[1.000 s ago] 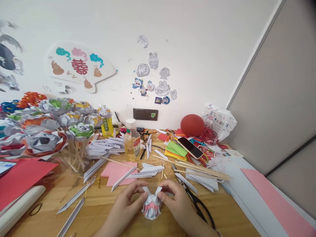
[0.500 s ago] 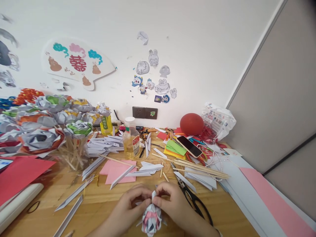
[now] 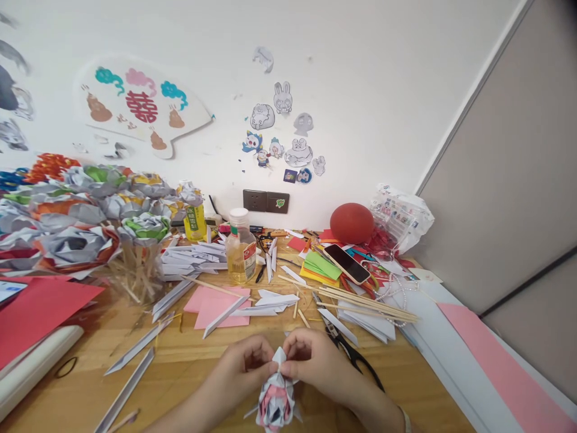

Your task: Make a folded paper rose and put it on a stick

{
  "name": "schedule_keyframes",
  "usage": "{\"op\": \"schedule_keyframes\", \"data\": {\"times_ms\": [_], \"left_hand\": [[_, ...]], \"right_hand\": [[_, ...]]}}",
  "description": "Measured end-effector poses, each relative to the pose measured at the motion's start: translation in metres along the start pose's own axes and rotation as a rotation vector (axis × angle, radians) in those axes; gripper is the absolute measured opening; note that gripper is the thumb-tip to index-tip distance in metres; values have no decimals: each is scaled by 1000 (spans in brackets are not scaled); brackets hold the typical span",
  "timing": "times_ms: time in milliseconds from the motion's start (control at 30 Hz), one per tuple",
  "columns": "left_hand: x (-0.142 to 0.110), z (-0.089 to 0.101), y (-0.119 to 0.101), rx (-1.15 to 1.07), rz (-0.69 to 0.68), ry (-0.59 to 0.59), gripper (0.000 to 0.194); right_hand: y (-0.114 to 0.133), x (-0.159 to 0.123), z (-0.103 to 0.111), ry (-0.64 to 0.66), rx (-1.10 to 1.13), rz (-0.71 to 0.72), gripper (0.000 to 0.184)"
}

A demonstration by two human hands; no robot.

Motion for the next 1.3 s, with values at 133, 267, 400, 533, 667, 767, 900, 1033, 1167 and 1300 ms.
{"op": "schedule_keyframes", "data": {"times_ms": [133, 267, 400, 533, 667, 767, 900, 1033, 1167, 1300], "left_hand": [[0, 4, 2, 116, 28, -9, 33], [1, 7, 9, 123, 44, 39, 22], [0, 8, 6, 122, 40, 72, 16], [-4, 9, -4, 296, 0, 9, 14], [-8, 8, -10, 381, -31, -23, 16], [-9, 7, -11, 418, -14, -45, 16], [-8, 5, -11, 402, 5, -32, 16], [-5, 10, -5, 170, 43, -43, 15], [-6, 14, 0, -306, 45, -103, 35], [-8, -11, 4, -701, 146, 130, 48]], "right_hand": [[1, -1, 0, -41, -115, -17, 9], [-3, -1, -2, -86, -213, -16, 8], [-3, -2, -3, -100, -271, -1, 8], [4, -5, -4, -116, -336, 40, 9], [5, -5, -4, -140, -362, 49, 9], [1, -3, -3, -117, -366, 31, 10], [2, -2, -2, -27, -345, 48, 6], [10, -5, -1, -81, -392, 88, 9], [17, -12, 5, -295, -464, 174, 11], [20, -18, 5, -440, -505, 302, 11]]}}
Point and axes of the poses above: each hand's wrist, its own x-axis towards the middle knuckle, its own z-axis out of the back of the hand, y = z × x, the point moved 6 cm from there along x, towards the middle knuckle, and after that the axes turned 15 degrees about y, right-handed, at the moved point
